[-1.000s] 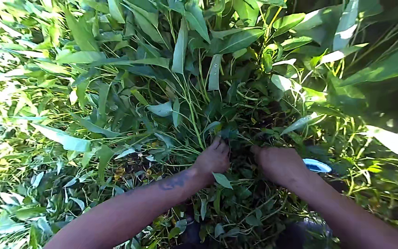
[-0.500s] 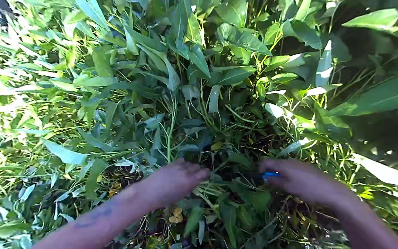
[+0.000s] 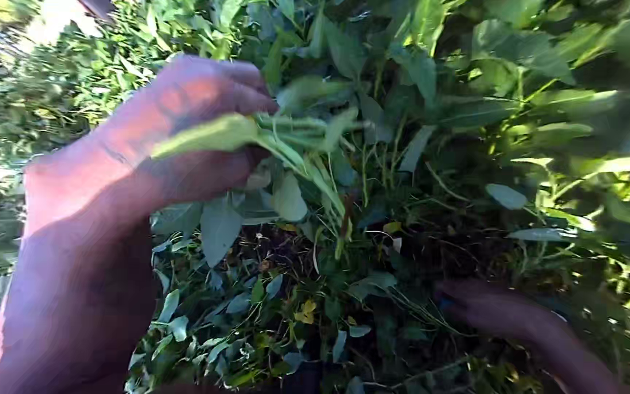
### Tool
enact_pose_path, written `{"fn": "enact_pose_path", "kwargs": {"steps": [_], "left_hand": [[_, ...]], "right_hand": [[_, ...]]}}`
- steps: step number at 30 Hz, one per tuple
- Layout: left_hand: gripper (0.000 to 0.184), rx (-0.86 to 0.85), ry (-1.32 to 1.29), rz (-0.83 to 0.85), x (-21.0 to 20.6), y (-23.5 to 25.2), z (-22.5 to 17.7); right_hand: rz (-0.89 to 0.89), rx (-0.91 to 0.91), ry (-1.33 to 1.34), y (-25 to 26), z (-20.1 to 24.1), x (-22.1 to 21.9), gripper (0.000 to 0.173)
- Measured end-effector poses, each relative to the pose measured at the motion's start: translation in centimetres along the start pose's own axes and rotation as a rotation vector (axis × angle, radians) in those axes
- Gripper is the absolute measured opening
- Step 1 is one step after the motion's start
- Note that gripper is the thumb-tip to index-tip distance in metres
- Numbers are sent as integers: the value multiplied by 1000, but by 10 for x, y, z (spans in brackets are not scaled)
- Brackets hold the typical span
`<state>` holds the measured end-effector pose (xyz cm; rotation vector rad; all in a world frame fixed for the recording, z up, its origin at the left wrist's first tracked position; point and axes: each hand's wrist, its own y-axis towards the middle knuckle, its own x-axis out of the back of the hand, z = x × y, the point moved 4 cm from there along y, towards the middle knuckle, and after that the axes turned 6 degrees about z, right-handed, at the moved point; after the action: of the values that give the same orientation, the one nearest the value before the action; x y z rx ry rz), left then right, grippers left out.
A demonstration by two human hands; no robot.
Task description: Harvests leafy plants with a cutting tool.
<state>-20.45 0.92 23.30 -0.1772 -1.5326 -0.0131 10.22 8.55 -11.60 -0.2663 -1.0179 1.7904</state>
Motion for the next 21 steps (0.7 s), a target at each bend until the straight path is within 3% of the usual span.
{"fn": "enact_pose_path", "kwargs": {"steps": [2,5,7,11,14,18,21], "left_hand": [[14,-106,5,266,-47,24,-38],[17,-58,1,732,-130,59,-101],[17,-43,-24,859,-186,78,-131],[17,120,-62,899,-271,93,-140],[20,156,-56,869,-287,79,-141],[39,-34,-6,674,-287,60,-146],[32,-144,51,580,-282,59,-146]], "right_hand": [[-63,-5,31,-8,-12,-8,28],[-95,25,64,-18,-16,-12,28],[-111,40,87,-21,-14,-12,27],[-291,67,161,-43,-10,4,21],[-536,9,135,-57,-11,32,18],[-702,-274,-134,-43,15,68,19],[-782,-220,-313,-1,37,59,20]]}}
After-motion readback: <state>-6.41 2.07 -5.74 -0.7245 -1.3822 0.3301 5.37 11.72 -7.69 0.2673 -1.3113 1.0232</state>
